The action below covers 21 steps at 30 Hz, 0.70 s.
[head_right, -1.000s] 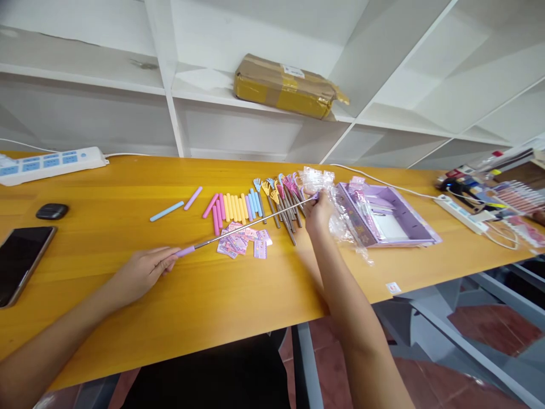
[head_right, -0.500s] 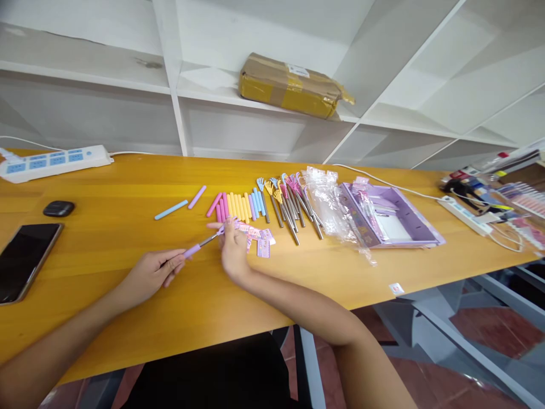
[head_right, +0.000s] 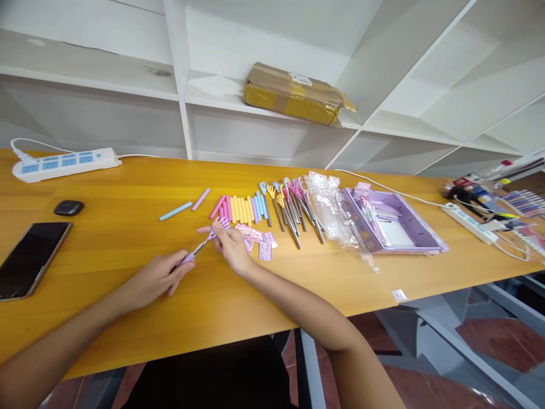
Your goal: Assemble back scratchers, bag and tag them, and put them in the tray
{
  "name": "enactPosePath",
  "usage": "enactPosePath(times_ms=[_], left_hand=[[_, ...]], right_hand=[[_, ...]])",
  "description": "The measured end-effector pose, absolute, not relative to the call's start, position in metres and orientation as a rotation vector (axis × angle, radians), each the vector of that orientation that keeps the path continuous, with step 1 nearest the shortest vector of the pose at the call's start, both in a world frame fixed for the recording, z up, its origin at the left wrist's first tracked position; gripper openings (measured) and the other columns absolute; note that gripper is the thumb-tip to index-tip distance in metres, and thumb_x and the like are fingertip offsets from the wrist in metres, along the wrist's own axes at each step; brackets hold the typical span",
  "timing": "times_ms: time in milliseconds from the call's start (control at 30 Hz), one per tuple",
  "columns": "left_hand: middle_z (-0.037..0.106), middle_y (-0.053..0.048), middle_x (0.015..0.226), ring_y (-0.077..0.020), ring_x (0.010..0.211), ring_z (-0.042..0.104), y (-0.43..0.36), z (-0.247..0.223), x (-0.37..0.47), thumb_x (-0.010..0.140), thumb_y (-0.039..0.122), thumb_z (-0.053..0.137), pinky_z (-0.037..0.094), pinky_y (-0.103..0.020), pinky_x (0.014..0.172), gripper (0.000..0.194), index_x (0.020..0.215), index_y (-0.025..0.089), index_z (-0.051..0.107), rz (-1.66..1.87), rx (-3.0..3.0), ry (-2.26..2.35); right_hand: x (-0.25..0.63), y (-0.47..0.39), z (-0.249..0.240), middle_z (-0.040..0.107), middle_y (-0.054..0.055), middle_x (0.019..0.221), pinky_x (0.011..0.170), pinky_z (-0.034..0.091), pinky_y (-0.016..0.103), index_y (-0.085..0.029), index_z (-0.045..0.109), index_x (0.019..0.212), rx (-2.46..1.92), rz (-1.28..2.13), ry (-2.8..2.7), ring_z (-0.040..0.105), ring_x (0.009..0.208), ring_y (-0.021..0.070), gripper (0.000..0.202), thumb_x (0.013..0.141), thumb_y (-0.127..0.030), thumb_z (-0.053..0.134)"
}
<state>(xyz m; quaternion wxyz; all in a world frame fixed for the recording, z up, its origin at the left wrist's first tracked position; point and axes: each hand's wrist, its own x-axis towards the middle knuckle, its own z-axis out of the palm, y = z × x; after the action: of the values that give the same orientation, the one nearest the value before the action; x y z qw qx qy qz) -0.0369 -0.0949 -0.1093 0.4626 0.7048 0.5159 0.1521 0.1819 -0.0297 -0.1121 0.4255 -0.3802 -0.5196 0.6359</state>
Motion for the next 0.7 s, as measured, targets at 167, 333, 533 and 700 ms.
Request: enactPosePath(times_ms=[167, 333, 533, 700], left_hand=[[0.061, 0.005, 0.058, -0.0178, 0.056, 0.059, -0.097, -0.108, -0.039, 0.110, 0.064, 0.032, 0.047, -0.033, 0.067, 0.050, 0.082, 0.025, 0.047, 0.343, 1.732, 1.262], [0.066, 0.002, 0.065, -0.0192, 0.063, 0.062, -0.097, -0.110, -0.039, 0.111, 0.061, 0.028, 0.048, -0.035, 0.073, 0.055, 0.079, 0.024, 0.052, 0.302, 1.748, 1.259], [0.068, -0.001, 0.073, -0.0214, 0.071, 0.065, -0.096, -0.106, -0.036, 0.112, 0.060, 0.027, 0.048, -0.036, 0.078, 0.055, 0.080, 0.024, 0.055, 0.268, 1.806, 1.200], [0.068, 0.000, 0.074, -0.0212, 0.072, 0.064, -0.094, -0.102, -0.034, 0.112, 0.059, 0.027, 0.047, -0.035, 0.078, 0.053, 0.083, 0.024, 0.054, 0.216, 1.834, 1.165]], right_hand=[[0.181, -0.031, -0.115, 0.032, -0.005, 0.061, 0.054, 0.016, 0.030, -0.017, 0.084, 0.098, -0.996, 1.631, -1.336, 0.026, 0.052, 0.0098, 0.069, 0.094, -0.079, 0.055], [0.185, -0.034, -0.110, 0.029, -0.005, 0.059, 0.054, 0.016, 0.030, -0.015, 0.085, 0.095, -1.077, 1.617, -1.341, 0.025, 0.051, 0.0099, 0.072, 0.093, -0.081, 0.055], [0.192, -0.046, -0.104, 0.034, -0.004, 0.060, 0.055, 0.018, 0.030, -0.015, 0.083, 0.084, -1.152, 1.462, -1.279, 0.028, 0.055, 0.0102, 0.070, 0.092, -0.080, 0.057], [0.213, -0.043, -0.104, 0.028, -0.006, 0.059, 0.053, 0.018, 0.028, -0.013, 0.082, 0.089, -1.095, 1.381, -1.104, 0.024, 0.053, 0.0088, 0.064, 0.092, -0.074, 0.062]])
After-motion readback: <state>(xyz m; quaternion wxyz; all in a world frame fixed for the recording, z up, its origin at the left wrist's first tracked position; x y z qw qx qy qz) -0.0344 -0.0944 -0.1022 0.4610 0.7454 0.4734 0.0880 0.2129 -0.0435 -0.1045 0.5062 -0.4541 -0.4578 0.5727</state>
